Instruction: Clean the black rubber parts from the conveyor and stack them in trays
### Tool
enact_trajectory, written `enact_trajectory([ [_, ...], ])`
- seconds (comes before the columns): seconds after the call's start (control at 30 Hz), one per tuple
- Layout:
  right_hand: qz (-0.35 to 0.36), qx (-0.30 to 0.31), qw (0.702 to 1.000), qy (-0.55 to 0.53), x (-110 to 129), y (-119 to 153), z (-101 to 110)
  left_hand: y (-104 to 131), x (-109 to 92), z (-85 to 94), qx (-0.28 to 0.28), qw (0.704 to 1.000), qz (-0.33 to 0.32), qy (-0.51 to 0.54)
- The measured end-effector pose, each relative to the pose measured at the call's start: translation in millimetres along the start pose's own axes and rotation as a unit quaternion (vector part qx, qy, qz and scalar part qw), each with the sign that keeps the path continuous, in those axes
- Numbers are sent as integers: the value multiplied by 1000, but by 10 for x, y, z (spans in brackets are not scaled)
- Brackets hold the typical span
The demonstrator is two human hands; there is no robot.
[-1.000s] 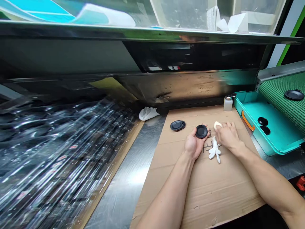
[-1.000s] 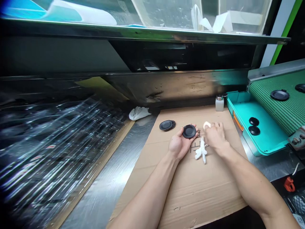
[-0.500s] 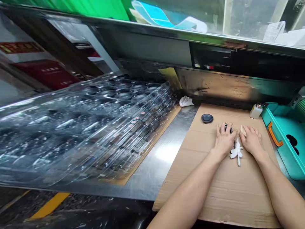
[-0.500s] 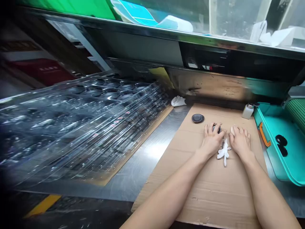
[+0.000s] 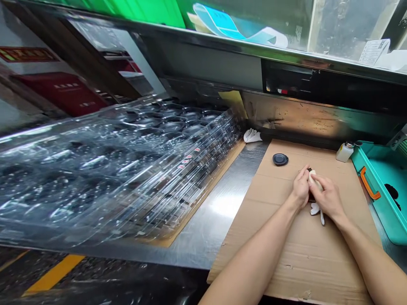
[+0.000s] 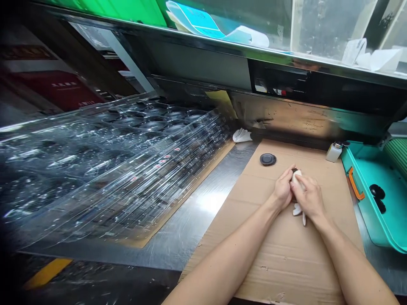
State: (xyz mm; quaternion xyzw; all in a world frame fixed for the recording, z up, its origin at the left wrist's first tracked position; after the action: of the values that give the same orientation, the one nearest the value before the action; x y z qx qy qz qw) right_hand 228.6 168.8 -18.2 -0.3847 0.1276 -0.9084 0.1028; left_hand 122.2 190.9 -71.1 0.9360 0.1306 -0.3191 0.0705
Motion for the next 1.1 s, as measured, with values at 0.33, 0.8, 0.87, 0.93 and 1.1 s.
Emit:
enact_trajectory([
  [0.33,-94,-94,981,142,-645,-363,371,34,-85,19,-26,979,172,110],
  [0.8,-154,-53,960,228,-858,-351,364,6,-302,92,-116,958,179,192],
  [0.87,-155,-51,961,224,-862,-354,366,8,-316,91,-112,957,186,190],
  [0.93,-156,-49,962,219,-861,-355,366,4,-325,100,-111,959,187,182],
  [1.1,-153,-42,963,218,-855,-354,361,-4,-327,88,-55,986,133,86],
])
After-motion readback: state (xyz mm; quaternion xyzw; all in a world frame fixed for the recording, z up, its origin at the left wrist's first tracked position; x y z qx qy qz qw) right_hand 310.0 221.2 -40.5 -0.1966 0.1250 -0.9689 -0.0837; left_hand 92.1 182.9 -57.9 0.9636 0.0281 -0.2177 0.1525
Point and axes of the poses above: each hand's wrist, its own y-axis away from the middle knuckle, its own z-axis out of the back of the hand, x = y × z, the point moved 7 cm from there along -y, towards the middle knuckle, and after that the axes turned 13 degrees about -z, right-handed, at the moved point
